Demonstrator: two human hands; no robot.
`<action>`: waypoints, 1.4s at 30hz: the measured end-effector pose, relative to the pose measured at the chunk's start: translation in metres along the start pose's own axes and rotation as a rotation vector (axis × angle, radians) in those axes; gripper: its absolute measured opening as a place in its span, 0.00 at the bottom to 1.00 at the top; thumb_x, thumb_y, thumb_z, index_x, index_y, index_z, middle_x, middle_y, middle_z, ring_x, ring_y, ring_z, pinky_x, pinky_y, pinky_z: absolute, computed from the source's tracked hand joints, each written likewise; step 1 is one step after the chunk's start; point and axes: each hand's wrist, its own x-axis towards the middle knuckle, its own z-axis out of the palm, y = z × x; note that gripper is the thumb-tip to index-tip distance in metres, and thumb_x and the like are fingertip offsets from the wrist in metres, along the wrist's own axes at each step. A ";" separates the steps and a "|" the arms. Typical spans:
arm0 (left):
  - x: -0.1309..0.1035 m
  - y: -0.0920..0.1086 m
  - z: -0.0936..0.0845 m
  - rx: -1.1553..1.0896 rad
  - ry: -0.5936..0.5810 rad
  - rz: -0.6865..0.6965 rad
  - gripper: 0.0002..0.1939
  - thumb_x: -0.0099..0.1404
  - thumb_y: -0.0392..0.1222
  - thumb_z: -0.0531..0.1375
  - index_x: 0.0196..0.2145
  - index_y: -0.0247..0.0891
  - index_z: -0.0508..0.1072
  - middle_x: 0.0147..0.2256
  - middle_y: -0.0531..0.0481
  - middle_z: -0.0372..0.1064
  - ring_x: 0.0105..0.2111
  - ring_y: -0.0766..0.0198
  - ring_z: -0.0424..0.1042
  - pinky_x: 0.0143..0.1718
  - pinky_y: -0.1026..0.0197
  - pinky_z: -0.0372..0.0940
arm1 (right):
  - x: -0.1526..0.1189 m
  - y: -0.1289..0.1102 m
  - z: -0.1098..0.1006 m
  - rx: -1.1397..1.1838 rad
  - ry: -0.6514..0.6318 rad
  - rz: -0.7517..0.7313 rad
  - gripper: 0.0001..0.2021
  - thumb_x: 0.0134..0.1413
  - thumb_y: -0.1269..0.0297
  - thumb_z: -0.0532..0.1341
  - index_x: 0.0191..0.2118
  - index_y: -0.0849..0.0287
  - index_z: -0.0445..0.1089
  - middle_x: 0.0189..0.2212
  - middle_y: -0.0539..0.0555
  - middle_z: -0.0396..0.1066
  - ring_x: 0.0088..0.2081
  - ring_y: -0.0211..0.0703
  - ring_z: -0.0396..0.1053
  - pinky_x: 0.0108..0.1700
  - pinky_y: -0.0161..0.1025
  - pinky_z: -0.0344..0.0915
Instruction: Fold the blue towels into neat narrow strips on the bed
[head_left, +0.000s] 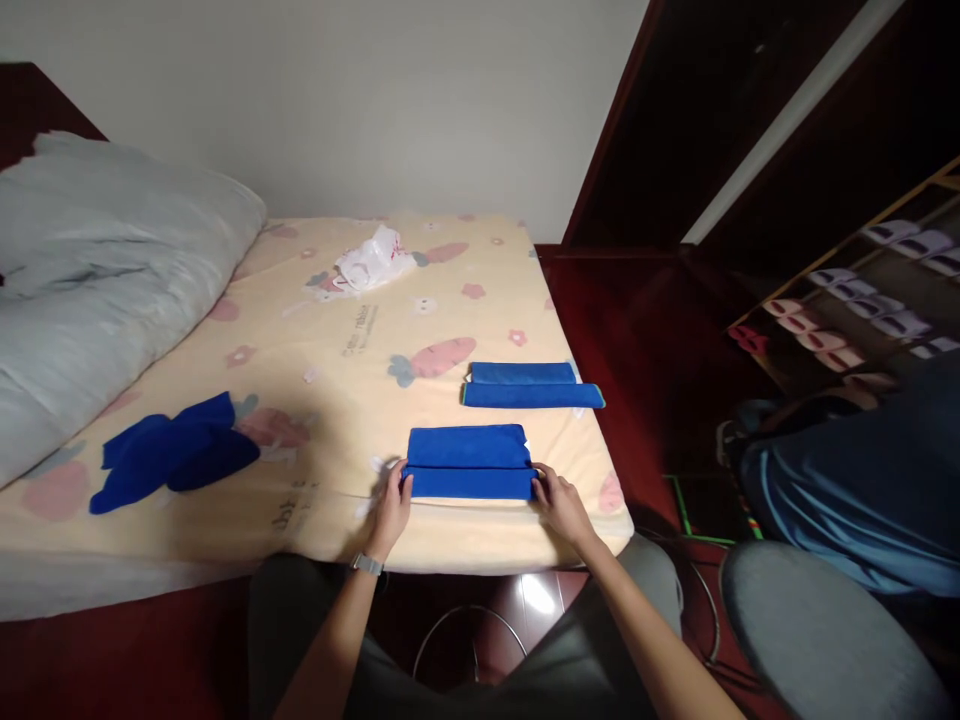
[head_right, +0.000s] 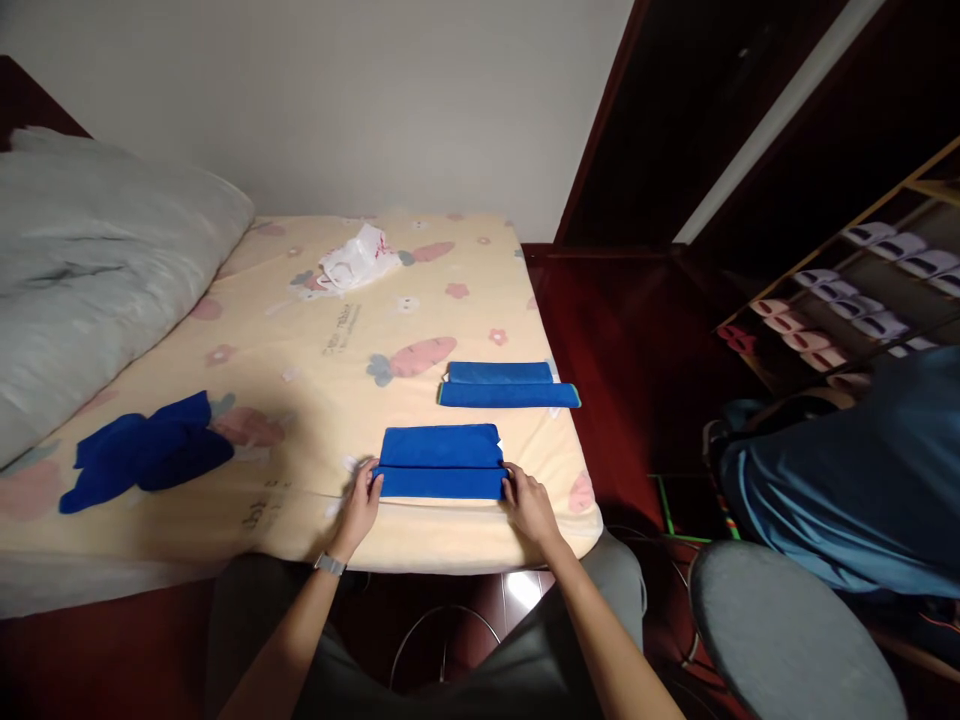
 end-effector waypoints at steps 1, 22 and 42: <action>0.001 0.000 0.001 -0.008 -0.006 0.001 0.21 0.73 0.50 0.51 0.60 0.43 0.61 0.57 0.40 0.67 0.55 0.53 0.71 0.56 0.48 0.68 | 0.000 -0.001 0.001 0.006 0.017 0.004 0.19 0.71 0.57 0.45 0.60 0.57 0.61 0.47 0.59 0.75 0.43 0.53 0.74 0.46 0.48 0.68; -0.009 0.058 0.029 0.421 -0.344 0.526 0.30 0.74 0.44 0.50 0.71 0.49 0.48 0.71 0.50 0.45 0.70 0.53 0.49 0.69 0.42 0.51 | -0.008 -0.067 0.046 -0.262 -0.051 -0.491 0.30 0.68 0.66 0.51 0.72 0.53 0.47 0.69 0.55 0.53 0.69 0.53 0.50 0.69 0.58 0.48; 0.025 -0.013 -0.025 -0.063 -0.192 0.115 0.18 0.68 0.41 0.55 0.54 0.45 0.72 0.53 0.45 0.73 0.50 0.58 0.75 0.47 0.54 0.74 | 0.014 0.015 0.004 0.021 0.015 -0.239 0.22 0.62 0.67 0.55 0.61 0.54 0.65 0.55 0.60 0.70 0.56 0.55 0.69 0.59 0.57 0.66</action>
